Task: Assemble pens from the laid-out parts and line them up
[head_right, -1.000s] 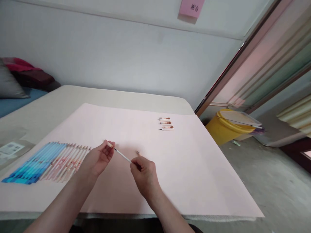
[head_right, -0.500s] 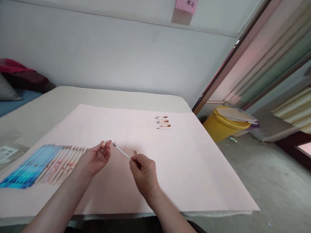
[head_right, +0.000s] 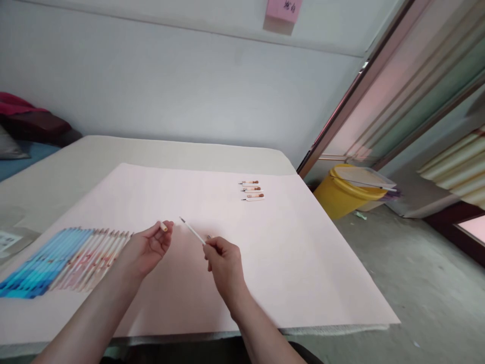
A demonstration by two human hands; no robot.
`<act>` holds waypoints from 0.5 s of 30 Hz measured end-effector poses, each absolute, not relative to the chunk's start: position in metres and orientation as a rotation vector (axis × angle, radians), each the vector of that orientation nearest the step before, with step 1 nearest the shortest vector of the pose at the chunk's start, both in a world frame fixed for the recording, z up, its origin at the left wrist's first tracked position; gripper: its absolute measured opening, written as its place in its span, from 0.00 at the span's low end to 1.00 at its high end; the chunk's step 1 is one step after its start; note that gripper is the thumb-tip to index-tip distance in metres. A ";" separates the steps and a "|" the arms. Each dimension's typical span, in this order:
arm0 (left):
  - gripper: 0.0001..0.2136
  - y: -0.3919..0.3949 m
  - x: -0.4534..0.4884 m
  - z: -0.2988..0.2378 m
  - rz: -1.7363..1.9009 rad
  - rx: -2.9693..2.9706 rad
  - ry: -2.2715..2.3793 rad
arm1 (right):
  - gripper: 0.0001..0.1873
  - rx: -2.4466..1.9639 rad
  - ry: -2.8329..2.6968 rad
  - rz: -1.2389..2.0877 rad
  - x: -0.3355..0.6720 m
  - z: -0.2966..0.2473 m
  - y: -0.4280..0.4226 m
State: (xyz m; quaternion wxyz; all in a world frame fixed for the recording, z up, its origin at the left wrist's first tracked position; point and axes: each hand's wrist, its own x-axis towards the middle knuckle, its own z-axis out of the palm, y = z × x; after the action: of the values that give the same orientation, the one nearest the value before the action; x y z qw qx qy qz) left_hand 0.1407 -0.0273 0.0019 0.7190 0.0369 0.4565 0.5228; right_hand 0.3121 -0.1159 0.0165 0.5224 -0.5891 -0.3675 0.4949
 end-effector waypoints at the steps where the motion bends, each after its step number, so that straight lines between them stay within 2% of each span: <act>1: 0.04 -0.028 0.142 0.002 1.157 0.108 1.016 | 0.07 -1.352 -0.761 1.274 0.312 0.014 -0.114; 6: 0.04 -0.042 0.154 0.002 1.139 0.283 1.014 | 0.09 -0.980 -0.221 1.571 0.304 -0.006 -0.109; 11: 0.05 -0.061 0.175 0.006 1.079 0.668 1.014 | 0.03 -0.847 -0.006 1.618 0.290 -0.020 -0.103; 15: 0.03 -0.067 0.187 0.007 1.072 1.035 1.110 | 0.04 -0.746 0.007 1.614 0.285 -0.021 -0.098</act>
State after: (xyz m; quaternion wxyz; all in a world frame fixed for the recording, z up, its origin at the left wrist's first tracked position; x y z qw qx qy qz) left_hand 0.1866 -0.0673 0.0071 0.5986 0.4462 0.4784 0.4623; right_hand 0.2853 -0.0976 -0.0210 0.6302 -0.3256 0.0029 0.7048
